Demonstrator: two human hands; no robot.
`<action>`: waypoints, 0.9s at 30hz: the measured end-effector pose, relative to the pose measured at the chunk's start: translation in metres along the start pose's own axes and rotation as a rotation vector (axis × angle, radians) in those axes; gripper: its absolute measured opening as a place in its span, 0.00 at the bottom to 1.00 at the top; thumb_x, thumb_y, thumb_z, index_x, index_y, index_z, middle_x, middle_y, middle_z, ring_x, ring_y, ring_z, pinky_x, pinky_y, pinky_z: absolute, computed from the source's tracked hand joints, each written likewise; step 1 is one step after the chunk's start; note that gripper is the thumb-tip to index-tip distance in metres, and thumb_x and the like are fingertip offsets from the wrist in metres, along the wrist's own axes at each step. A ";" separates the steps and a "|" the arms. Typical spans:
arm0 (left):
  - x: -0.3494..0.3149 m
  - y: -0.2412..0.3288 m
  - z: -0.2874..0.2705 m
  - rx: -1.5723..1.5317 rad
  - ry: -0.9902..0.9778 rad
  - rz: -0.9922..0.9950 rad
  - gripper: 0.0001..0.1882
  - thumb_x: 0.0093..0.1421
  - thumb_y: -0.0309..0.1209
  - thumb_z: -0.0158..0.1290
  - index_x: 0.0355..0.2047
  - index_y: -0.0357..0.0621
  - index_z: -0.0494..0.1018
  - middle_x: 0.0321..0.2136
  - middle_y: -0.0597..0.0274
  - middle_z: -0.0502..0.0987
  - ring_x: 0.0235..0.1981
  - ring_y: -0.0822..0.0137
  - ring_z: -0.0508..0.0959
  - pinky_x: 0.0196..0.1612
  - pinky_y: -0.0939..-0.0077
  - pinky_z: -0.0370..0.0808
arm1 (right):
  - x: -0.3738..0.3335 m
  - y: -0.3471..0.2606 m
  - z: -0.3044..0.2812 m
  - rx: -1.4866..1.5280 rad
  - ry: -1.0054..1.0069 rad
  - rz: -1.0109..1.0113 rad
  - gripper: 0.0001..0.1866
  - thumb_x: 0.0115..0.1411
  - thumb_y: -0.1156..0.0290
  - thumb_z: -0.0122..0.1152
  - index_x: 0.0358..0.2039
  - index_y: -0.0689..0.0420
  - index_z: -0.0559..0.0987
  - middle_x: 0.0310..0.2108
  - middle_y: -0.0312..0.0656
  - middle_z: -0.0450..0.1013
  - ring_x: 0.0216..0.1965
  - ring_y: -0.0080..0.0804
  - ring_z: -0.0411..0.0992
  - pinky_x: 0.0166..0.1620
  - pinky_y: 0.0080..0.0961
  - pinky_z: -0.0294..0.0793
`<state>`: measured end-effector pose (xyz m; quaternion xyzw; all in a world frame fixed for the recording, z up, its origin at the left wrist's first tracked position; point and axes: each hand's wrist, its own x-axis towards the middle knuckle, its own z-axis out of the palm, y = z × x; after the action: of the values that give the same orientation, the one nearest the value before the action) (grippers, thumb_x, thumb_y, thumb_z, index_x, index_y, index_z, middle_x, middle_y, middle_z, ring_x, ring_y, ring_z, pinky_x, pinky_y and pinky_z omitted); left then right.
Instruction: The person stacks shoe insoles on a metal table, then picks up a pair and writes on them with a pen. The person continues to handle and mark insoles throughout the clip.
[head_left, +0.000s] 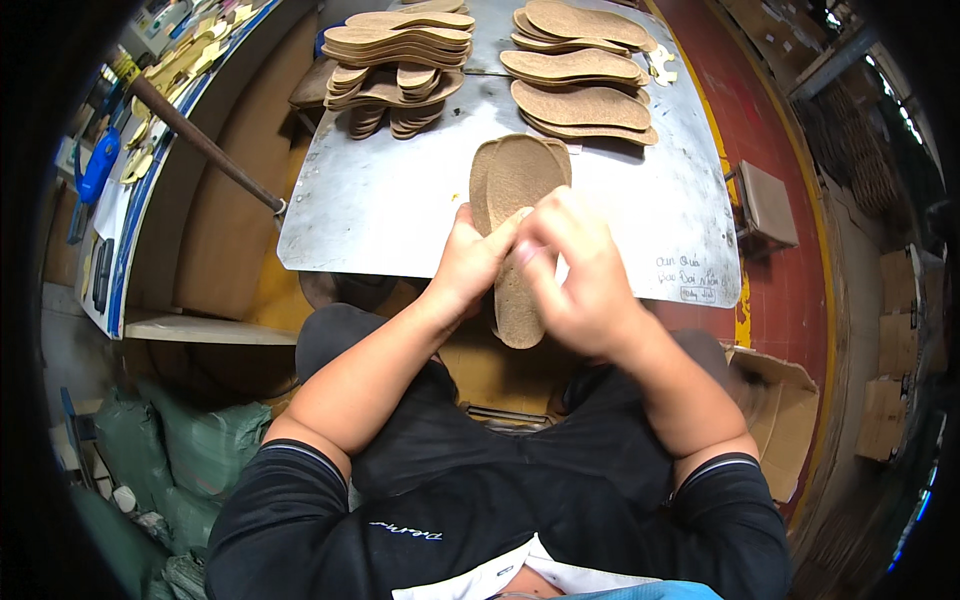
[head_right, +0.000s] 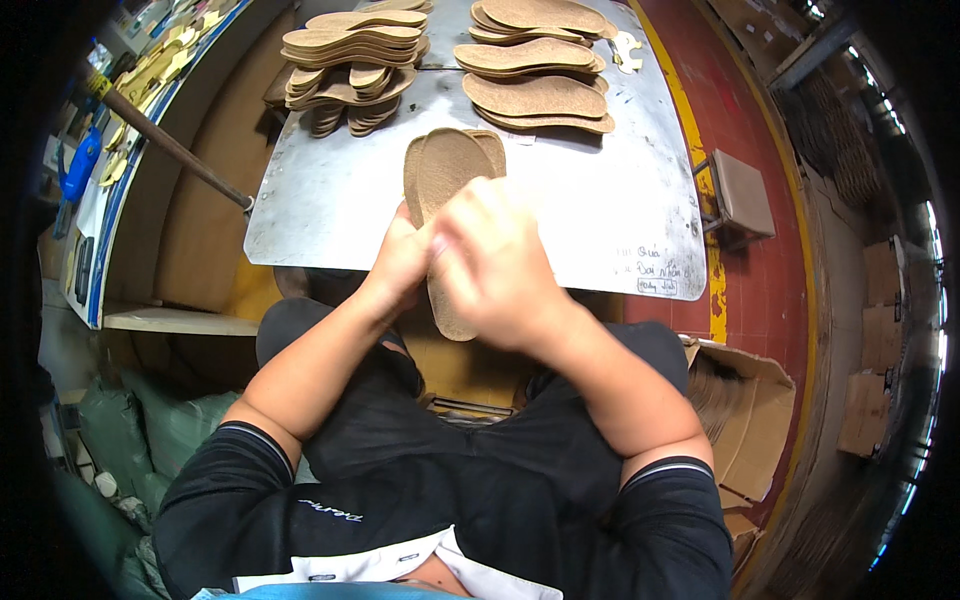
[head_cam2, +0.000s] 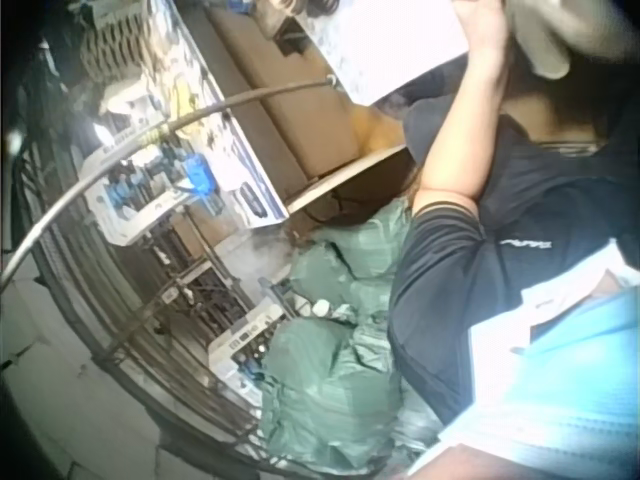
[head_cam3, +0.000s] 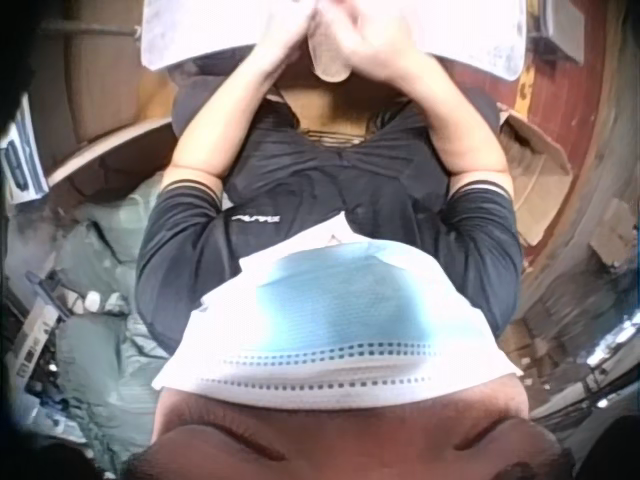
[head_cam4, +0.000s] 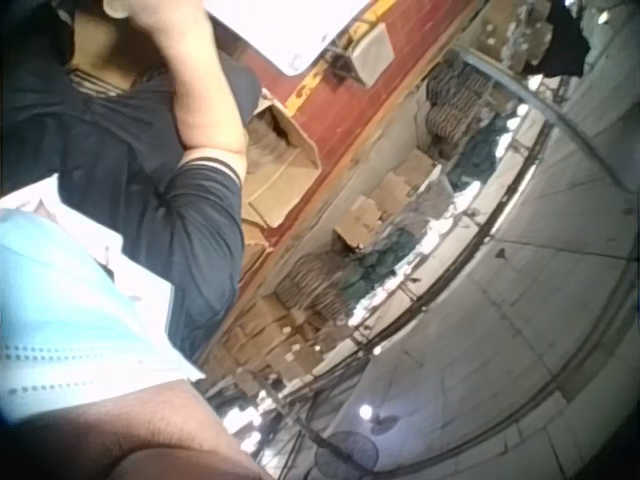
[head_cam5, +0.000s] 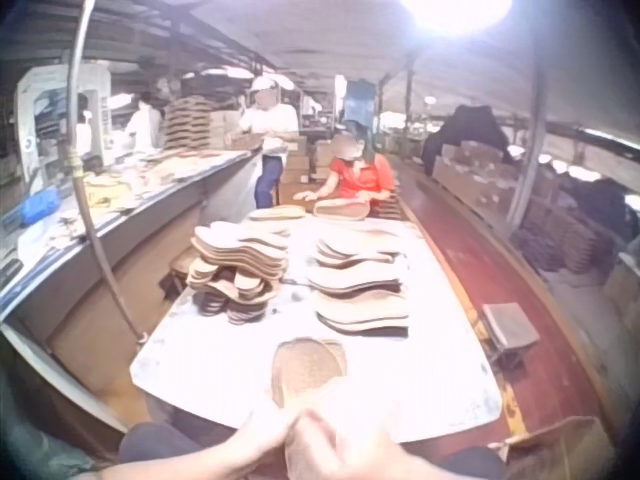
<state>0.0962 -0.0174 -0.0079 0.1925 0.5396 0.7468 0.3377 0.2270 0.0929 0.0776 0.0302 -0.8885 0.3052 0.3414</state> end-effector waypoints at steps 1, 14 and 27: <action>-0.004 0.003 -0.004 0.038 -0.004 -0.037 0.34 0.73 0.38 0.70 0.68 0.33 0.68 0.52 0.51 0.84 0.47 0.62 0.87 0.51 0.64 0.87 | 0.001 -0.021 0.004 0.039 -0.056 -0.069 0.07 0.65 0.75 0.71 0.39 0.60 0.79 0.31 0.46 0.74 0.34 0.49 0.76 0.45 0.43 0.76; -0.014 0.021 0.004 -0.134 -0.193 -0.234 0.41 0.72 0.57 0.68 0.69 0.36 0.71 0.52 0.52 0.84 0.51 0.63 0.87 0.51 0.62 0.88 | 0.011 0.026 -0.024 -0.111 0.082 0.237 0.04 0.66 0.76 0.77 0.39 0.61 0.90 0.30 0.43 0.80 0.30 0.35 0.79 0.35 0.31 0.78; -0.011 0.018 -0.001 -0.187 -0.284 -0.242 0.44 0.74 0.54 0.67 0.77 0.39 0.63 0.63 0.50 0.79 0.62 0.59 0.83 0.61 0.59 0.85 | 0.001 0.024 -0.003 -0.128 0.023 0.165 0.02 0.67 0.76 0.71 0.38 0.60 0.88 0.37 0.46 0.75 0.42 0.50 0.75 0.49 0.43 0.75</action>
<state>0.0975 -0.0294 0.0095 0.1973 0.4343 0.7129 0.5140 0.2217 0.1147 0.0674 -0.0685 -0.9015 0.2755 0.3266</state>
